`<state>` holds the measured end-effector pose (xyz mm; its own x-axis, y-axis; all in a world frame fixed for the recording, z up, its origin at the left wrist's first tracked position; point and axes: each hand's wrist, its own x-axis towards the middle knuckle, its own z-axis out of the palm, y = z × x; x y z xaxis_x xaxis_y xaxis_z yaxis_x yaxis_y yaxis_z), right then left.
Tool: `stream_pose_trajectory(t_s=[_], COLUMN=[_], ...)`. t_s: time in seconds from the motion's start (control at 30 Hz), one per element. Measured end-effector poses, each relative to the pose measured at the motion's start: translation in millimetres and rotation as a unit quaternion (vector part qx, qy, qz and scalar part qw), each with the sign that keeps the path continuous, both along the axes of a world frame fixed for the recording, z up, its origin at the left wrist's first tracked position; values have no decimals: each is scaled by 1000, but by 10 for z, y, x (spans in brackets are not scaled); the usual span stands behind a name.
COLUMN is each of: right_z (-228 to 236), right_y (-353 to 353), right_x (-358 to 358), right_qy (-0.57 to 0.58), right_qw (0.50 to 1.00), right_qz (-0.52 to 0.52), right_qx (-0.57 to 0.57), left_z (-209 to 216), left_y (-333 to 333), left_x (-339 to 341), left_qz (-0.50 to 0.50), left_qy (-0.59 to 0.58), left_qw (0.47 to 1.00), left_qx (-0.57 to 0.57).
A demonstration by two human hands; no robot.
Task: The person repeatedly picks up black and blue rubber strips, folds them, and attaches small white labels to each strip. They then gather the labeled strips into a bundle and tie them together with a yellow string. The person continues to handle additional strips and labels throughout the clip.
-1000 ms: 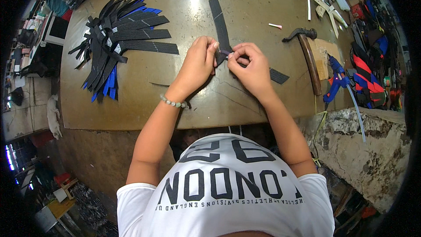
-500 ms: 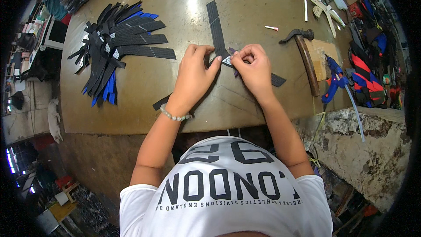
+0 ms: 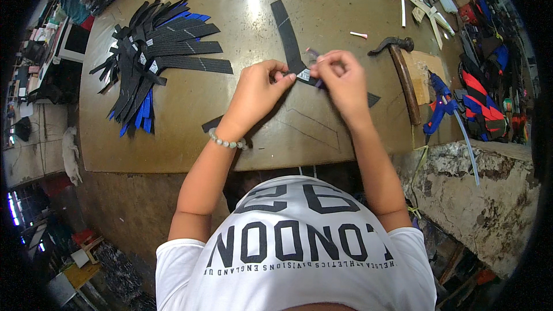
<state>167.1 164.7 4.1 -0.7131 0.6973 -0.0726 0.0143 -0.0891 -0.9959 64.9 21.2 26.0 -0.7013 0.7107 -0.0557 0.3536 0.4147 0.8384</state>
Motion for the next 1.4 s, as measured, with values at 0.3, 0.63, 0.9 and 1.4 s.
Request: stream_pose_trajectory(t_s=[0.3,0.63,0.9,1.4], right_z=[351,212,-162,-112], right_y=[1405,-166,-226,-272], right_x=[636,145,163,100], right_qy=[-223,28,6,-6], right_qw=[888,999,980,981], right_qz=[-86,43,22,15], right_qx=[393,-12,196,192], left_z=[-12,-175,-141,-224], left_y=[-66,-25,-54,-18], left_x=[65,120,38,-30], left_qz=[-15,-26,-25,3], left_qy=[446,228,173,148], left_qw=[895,972,984,985], left_qx=[-9,52,35,86])
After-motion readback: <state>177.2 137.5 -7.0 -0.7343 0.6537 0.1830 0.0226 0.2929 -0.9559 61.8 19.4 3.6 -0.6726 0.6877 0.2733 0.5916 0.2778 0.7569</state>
